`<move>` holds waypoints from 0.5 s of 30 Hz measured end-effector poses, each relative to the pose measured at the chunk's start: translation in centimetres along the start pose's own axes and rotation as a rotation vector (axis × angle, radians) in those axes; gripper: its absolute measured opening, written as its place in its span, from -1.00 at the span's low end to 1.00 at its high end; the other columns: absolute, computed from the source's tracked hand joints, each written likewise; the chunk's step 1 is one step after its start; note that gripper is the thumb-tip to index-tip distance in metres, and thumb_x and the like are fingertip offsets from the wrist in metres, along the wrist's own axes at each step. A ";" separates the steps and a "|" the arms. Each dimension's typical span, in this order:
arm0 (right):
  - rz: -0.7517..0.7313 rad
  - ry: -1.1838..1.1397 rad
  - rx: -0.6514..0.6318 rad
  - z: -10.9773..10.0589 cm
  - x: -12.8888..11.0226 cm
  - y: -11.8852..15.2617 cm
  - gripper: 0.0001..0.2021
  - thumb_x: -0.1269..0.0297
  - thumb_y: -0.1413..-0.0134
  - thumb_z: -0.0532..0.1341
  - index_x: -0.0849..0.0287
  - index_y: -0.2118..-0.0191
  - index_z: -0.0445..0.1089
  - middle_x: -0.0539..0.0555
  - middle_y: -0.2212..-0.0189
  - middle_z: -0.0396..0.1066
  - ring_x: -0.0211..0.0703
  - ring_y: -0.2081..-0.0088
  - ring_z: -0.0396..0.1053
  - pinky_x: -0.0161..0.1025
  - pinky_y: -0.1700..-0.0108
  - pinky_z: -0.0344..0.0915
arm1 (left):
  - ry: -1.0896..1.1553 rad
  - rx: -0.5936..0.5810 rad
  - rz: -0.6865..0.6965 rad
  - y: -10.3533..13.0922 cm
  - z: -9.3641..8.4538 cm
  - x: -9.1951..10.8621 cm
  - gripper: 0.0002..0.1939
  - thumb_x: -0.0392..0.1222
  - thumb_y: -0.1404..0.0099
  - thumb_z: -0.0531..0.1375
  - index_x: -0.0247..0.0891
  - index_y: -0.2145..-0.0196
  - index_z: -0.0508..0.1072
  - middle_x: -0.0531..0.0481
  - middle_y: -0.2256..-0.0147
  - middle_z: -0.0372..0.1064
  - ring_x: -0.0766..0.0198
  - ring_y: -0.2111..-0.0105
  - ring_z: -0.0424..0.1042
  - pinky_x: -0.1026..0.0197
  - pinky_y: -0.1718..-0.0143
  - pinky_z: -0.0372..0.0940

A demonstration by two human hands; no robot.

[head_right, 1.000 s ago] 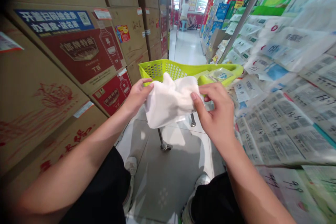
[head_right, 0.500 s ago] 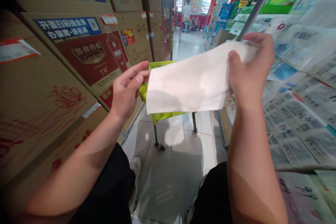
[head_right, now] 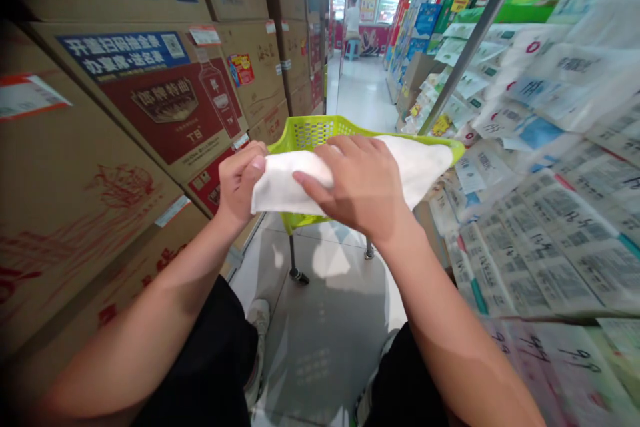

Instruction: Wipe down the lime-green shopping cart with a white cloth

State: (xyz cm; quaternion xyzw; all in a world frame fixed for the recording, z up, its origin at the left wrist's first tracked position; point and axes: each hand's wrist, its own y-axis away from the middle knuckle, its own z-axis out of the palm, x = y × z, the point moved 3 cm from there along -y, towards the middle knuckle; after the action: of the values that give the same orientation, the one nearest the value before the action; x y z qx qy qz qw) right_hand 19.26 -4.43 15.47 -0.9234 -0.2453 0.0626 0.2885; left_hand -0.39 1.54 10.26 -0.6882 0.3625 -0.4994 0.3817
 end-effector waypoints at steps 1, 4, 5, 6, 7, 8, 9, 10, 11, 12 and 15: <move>-0.035 -0.004 0.008 0.1 -0.7 0.0 -0.47 -0.16 -0.44 0.01 0.12 -0.08 0.54 0.26 -0.03 0.57 0.22 -0.07 0.43 0.08 -0.09 0.27 | 0.006 -0.001 0.001 0.0 -0.2 -0.1 -0.41 0.23 -0.53 0.02 -0.17 0.55 0.09 0.07 0.56 0.06 0.23 0.50 0.12 0.08 0.40 0.06; -0.017 -0.031 0.016 -0.1 0.8 0.2 -0.45 -0.16 -0.47 -0.05 0.07 -0.05 0.56 0.22 0.01 0.60 0.18 -0.04 0.47 0.05 -0.02 0.30 | 0.040 -0.035 -0.013 -0.1 -0.5 -0.8 -0.43 0.22 -0.53 0.04 -0.16 0.55 0.12 0.06 0.55 0.10 0.22 0.49 0.16 0.08 0.39 0.07; 0.035 -0.035 0.011 -0.2 2.3 0.3 -0.43 -0.17 -0.47 -0.08 0.05 -0.01 0.57 0.20 0.07 0.61 0.17 0.00 0.49 0.04 0.02 0.31 | 0.058 -0.037 -0.014 0.0 -0.5 -1.0 -0.44 0.21 -0.52 0.04 -0.16 0.55 0.16 0.05 0.55 0.13 0.21 0.48 0.18 0.07 0.38 0.08; 0.100 -0.039 0.002 -0.4 4.0 0.5 -0.41 -0.20 -0.47 -0.11 0.04 0.06 0.58 0.19 0.13 0.62 0.16 0.05 0.50 0.02 0.07 0.31 | 0.073 -0.028 -0.016 0.1 -0.3 -1.1 -0.45 0.21 -0.51 0.05 -0.16 0.55 0.20 0.04 0.55 0.16 0.20 0.47 0.20 0.06 0.37 0.09; 0.169 -0.046 -0.007 -0.6 5.8 0.6 -0.38 -0.23 -0.47 -0.12 0.03 0.12 0.58 0.18 0.19 0.62 0.16 0.09 0.52 0.01 0.11 0.31 | 0.079 -0.003 -0.021 0.2 -0.1 -1.3 -0.45 0.21 -0.51 0.04 -0.16 0.56 0.22 0.03 0.56 0.17 0.19 0.47 0.21 0.06 0.37 0.10; 0.231 -0.055 -0.010 -0.8 7.4 0.8 -0.36 -0.25 -0.46 -0.13 0.03 0.18 0.58 0.19 0.24 0.61 0.16 0.13 0.52 0.01 0.14 0.31 | 0.072 0.037 -0.032 0.3 0.2 -1.4 -0.44 0.22 -0.50 0.03 -0.15 0.57 0.23 0.03 0.57 0.16 0.18 0.48 0.20 0.05 0.36 0.11; 0.274 -0.066 -0.002 -0.9 8.4 1.0 -0.35 -0.28 -0.45 -0.12 0.04 0.22 0.57 0.19 0.27 0.61 0.17 0.13 0.53 0.01 0.14 0.31 | 0.053 0.082 -0.049 0.4 0.6 -1.4 -0.42 0.24 -0.49 0.01 -0.14 0.59 0.21 0.03 0.59 0.13 0.18 0.49 0.18 0.04 0.36 0.11; 0.288 -0.079 0.010 -0.9 8.7 1.1 -0.36 -0.29 -0.43 -0.10 0.04 0.23 0.57 0.20 0.26 0.61 0.19 0.11 0.53 0.03 0.12 0.32 | 0.030 0.125 -0.070 0.5 0.9 -1.4 -0.41 0.26 -0.48 -0.02 -0.14 0.60 0.18 0.03 0.60 0.10 0.18 0.51 0.16 0.03 0.36 0.11; 0.270 -0.091 0.028 -0.9 8.3 1.2 -0.38 -0.29 -0.42 -0.07 0.04 0.21 0.57 0.21 0.22 0.62 0.22 0.06 0.53 0.06 0.07 0.33 | 0.009 0.159 -0.092 0.6 1.2 -1.3 -0.40 0.28 -0.47 -0.04 -0.13 0.61 0.15 0.03 0.60 0.07 0.18 0.52 0.14 0.03 0.35 0.11; 0.226 -0.098 0.047 -0.8 7.1 1.1 -0.42 -0.27 -0.41 -0.03 0.05 0.16 0.58 0.21 0.16 0.62 0.25 -0.01 0.52 0.10 0.01 0.33 | -0.001 0.182 -0.110 0.6 1.5 -1.2 -0.39 0.30 -0.46 -0.05 -0.13 0.62 0.11 0.03 0.61 0.05 0.18 0.52 0.12 0.03 0.36 0.11; 0.018 -0.103 0.056 -0.1 1.0 0.7 -0.50 -0.18 -0.39 0.08 0.08 -0.04 0.56 0.23 -0.06 0.58 0.30 -0.21 0.42 0.20 -0.20 0.26 | 0.034 0.197 -0.123 0.5 1.9 -1.1 -0.38 0.33 -0.41 -0.02 -0.14 0.62 0.01 0.04 0.61 -0.03 0.19 0.53 0.06 0.04 0.39 0.05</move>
State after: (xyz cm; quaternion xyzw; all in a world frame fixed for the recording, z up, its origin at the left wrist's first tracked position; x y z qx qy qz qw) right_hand 20.50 -4.53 15.19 -0.9127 -0.2495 0.1196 0.3007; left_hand 1.11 2.60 8.98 -0.6596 0.2751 -0.5668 0.4098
